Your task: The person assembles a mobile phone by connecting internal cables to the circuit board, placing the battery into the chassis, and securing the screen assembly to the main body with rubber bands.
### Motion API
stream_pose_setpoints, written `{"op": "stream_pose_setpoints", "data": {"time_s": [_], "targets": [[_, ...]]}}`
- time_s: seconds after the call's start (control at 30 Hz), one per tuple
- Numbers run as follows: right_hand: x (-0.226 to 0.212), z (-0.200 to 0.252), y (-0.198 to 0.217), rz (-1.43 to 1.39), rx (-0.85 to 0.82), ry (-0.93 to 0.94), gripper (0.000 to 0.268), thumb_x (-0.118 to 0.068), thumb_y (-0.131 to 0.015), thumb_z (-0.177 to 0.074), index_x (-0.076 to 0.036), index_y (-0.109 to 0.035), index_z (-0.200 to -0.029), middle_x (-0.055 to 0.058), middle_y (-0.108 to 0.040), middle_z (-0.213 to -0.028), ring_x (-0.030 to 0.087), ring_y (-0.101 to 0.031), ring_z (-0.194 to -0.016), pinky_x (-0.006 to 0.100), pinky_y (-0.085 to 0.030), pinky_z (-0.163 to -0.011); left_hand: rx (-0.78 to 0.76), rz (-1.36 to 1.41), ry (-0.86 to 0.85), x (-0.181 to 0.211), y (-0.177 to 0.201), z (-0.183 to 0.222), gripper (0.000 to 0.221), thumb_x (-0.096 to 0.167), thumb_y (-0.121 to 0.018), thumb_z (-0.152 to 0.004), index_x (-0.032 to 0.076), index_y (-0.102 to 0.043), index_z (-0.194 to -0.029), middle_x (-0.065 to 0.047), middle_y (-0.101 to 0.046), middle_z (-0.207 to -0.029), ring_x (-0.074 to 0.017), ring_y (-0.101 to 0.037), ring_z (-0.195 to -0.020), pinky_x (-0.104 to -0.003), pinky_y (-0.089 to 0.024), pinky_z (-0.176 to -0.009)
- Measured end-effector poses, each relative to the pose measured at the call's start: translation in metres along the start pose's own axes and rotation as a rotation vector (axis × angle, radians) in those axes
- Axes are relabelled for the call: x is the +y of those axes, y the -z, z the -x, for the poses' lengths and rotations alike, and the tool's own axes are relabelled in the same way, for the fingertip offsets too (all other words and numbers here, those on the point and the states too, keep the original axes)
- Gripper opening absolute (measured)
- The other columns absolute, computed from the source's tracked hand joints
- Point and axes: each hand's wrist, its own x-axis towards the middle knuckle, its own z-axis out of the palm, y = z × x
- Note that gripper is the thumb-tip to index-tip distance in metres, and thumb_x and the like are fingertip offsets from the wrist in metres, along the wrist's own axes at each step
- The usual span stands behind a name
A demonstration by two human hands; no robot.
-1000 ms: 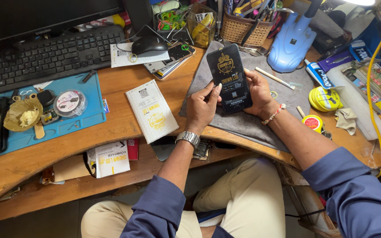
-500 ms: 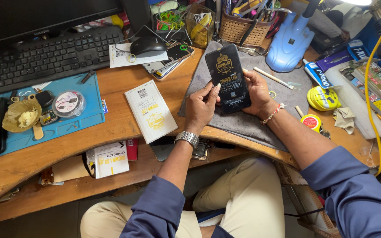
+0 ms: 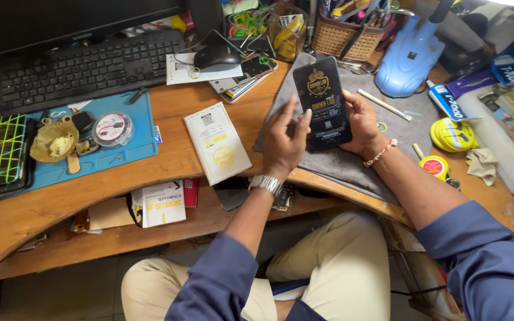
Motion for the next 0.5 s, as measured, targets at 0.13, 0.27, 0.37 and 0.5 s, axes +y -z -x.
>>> {"op": "stream_pose_setpoints", "data": {"time_s": [0.13, 0.27, 0.37, 0.5], "targets": [[-0.005, 0.006, -0.017, -0.009, -0.173, -0.058, 0.066, -0.049, -0.041, -0.105, 0.000, -0.055, -0.146, 0.030, -0.066, -0.129, 0.043, -0.069, -0.105, 0.057, -0.053, -0.103, 0.152, 0.701, -0.145, -0.009, 0.056, 0.020, 0.088, 0.057, -0.048, -0.109, 0.005, -0.013, -0.171, -0.019, -0.036, -0.169, -0.0330, -0.052, -0.148, -0.043, -0.047, -0.122], [-0.005, 0.006, -0.022, 0.017, -0.126, -0.052, 0.068, -0.049, -0.038, -0.105, 0.001, -0.051, -0.149, 0.031, -0.064, -0.130, 0.044, -0.069, -0.106, 0.059, -0.052, -0.104, 0.952, -0.064, 0.205, -0.020, 0.212, 0.039, 0.092, 0.042, -0.057, -0.117, -0.001, 0.008, -0.166, -0.023, 0.008, -0.179, -0.0346, -0.012, -0.169, -0.050, -0.017, -0.138], [-0.005, 0.005, -0.025, 0.016, -0.161, -0.041, 0.068, -0.051, -0.039, -0.108, 0.000, -0.050, -0.151, 0.032, -0.063, -0.132, 0.044, -0.068, -0.107, 0.059, -0.051, -0.105, 0.858, -0.727, -0.176, -0.010, 0.238, 0.060, 0.090, 0.041, -0.066, -0.119, 0.005, 0.004, -0.163, -0.016, -0.006, -0.172, -0.0265, -0.019, -0.159, -0.043, -0.019, -0.136], [-0.006, 0.012, -0.036, -0.018, -0.085, -0.044, 0.083, -0.064, -0.036, -0.097, 0.001, -0.051, -0.146, 0.031, -0.063, -0.131, 0.043, -0.070, -0.106, 0.058, -0.052, -0.101, 0.392, -0.250, -0.236, 0.005, 0.141, 0.051, 0.074, 0.026, -0.068, -0.103, 0.002, -0.026, -0.160, -0.019, -0.037, -0.159, -0.0317, -0.042, -0.153, -0.050, -0.032, -0.137]]}}
